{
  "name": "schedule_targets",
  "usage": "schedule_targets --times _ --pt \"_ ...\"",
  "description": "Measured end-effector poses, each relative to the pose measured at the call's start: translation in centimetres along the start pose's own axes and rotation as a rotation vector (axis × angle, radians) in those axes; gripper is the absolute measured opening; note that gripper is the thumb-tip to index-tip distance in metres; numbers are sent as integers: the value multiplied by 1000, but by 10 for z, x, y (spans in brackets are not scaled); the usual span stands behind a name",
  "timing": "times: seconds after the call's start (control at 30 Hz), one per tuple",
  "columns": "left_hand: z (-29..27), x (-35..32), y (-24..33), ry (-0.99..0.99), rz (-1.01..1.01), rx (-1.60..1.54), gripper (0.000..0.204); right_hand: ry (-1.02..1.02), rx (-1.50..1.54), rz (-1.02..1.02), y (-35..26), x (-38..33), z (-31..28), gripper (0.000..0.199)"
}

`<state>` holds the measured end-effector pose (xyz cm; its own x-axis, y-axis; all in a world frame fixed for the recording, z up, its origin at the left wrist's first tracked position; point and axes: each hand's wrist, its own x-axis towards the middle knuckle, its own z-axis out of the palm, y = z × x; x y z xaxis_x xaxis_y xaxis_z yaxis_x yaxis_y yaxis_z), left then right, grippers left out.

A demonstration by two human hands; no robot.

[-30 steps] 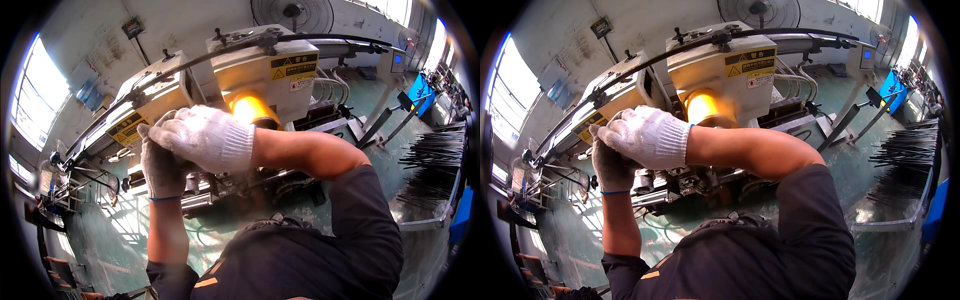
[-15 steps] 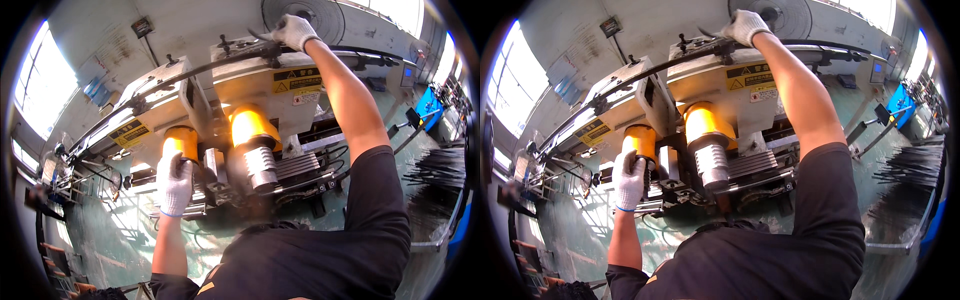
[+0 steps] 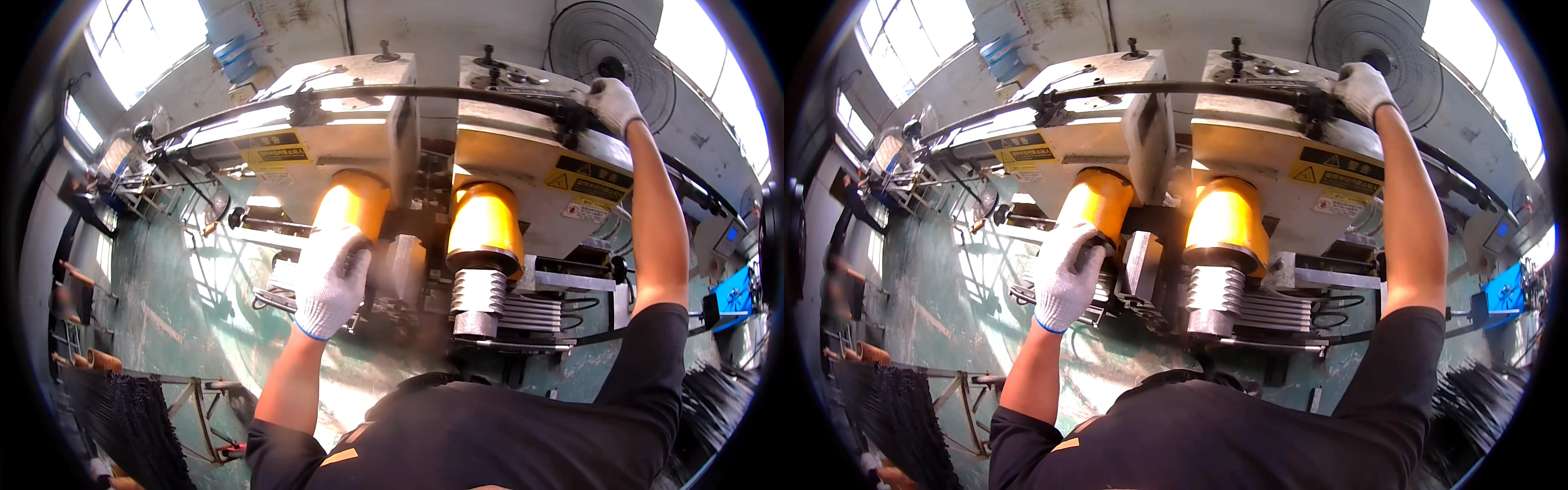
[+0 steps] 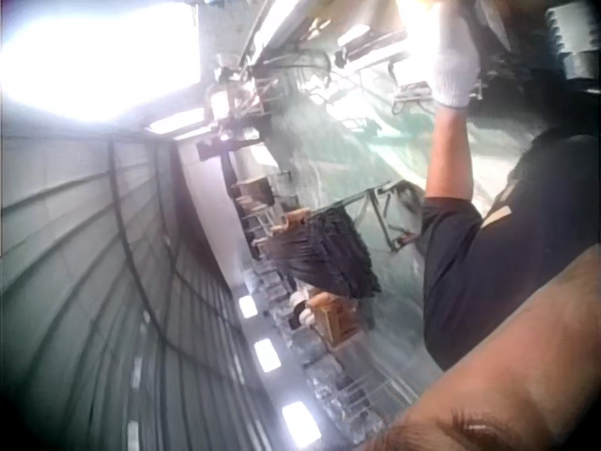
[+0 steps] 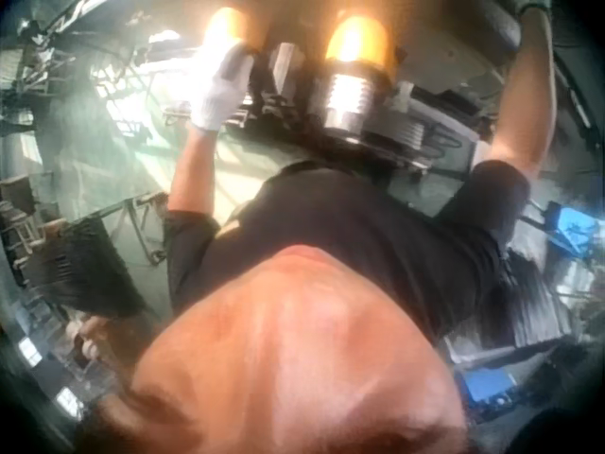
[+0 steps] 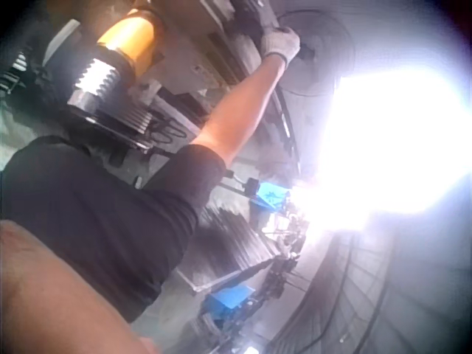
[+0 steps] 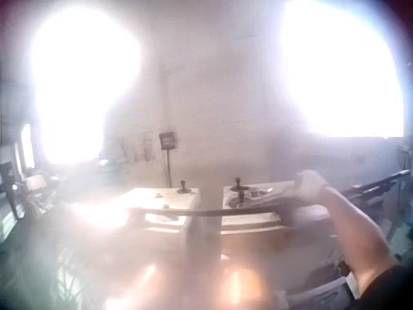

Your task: The person operates a metal cutting machine, loading long metal rods into the device, adjusting the cutting mechanism, and removing cut pieces. The person also uses a wire brush to clean the cut ends of the rods and moves a pallet jack to transport materials.

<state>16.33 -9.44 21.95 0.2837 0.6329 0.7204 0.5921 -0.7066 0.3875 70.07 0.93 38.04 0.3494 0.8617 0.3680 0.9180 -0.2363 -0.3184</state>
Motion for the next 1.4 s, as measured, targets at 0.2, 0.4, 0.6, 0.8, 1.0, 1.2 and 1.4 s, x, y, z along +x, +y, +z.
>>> schedule_targets --times 0.2,0.4,0.6,0.8,1.0,1.2,1.4 --pt "9 0 -16 10 -99 -103 25 277 -48 -274 -75 29 0 56" --pt "-8 -1 -16 41 -96 -132 20 -84 193 -705 -266 -4 31 45" --pt "-46 -49 -41 417 -265 -391 12 -216 241 -1036 -426 -80 79 39" --pt "-131 -131 -105 364 -405 -321 13 -178 151 -1017 -520 -83 103 34" --pt "-215 -241 -214 519 -930 -521 8 -149 57 -522 -603 -60 107 32" --pt "-248 -277 -305 492 -1082 -593 9 -129 -171 -509 -613 16 184 34" --pt "-280 -276 -398 474 -1105 -522 8 -389 -517 -388 -605 128 260 52"
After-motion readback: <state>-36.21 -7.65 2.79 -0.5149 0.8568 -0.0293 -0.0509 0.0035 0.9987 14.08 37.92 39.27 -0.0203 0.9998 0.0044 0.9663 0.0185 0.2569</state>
